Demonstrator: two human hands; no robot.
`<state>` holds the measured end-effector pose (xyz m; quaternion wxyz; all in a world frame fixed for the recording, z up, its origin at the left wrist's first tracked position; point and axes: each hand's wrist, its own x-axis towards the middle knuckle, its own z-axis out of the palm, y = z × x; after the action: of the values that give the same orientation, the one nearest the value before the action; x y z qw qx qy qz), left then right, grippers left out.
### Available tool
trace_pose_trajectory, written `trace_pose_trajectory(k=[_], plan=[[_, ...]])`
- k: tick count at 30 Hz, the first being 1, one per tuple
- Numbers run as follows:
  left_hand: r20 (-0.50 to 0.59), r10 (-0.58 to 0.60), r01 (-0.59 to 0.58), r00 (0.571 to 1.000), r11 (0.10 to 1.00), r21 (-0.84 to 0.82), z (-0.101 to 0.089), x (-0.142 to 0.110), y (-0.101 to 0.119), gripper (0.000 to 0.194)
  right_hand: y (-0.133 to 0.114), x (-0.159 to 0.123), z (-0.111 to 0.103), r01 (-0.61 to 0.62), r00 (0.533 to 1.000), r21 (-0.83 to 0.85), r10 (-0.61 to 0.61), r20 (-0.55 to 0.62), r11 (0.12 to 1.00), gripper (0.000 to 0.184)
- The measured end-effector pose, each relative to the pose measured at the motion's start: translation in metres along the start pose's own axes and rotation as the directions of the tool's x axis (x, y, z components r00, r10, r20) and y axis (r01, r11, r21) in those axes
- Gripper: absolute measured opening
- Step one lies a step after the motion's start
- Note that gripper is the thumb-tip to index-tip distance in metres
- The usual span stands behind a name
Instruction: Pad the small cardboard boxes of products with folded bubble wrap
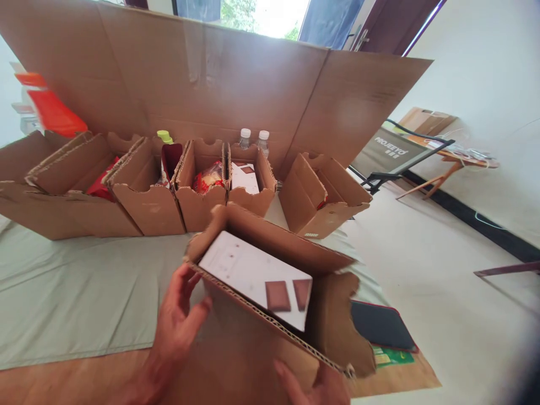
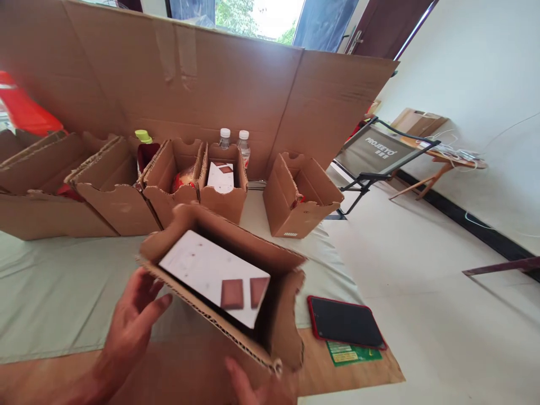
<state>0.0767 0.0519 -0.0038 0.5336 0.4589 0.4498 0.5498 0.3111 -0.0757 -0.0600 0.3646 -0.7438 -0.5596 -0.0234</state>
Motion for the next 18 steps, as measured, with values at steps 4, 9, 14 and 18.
trace_pose_trajectory(k=[4,9,14,18], plan=[[-0.236,0.071,-0.060,0.969,0.997,0.052,-0.028,-0.014,0.003,0.052,-0.037,0.083,0.027,0.204,0.964,0.247,-0.238,0.117,0.947,0.051],[-0.196,0.077,-0.047,0.978,0.987,0.155,-0.055,0.004,-0.018,0.062,-0.063,0.132,0.054,0.040,0.962,0.482,-0.164,0.217,0.875,0.051],[-0.118,-0.013,0.038,0.993,0.977,0.211,-0.067,0.010,-0.040,0.067,-0.055,0.117,0.060,-0.120,0.936,0.445,-0.048,0.348,0.887,0.045],[-0.066,-0.059,0.073,0.996,0.971,0.229,-0.055,0.018,-0.030,0.069,-0.058,0.113,0.068,-0.123,0.947,0.445,-0.029,0.319,0.887,0.051]])
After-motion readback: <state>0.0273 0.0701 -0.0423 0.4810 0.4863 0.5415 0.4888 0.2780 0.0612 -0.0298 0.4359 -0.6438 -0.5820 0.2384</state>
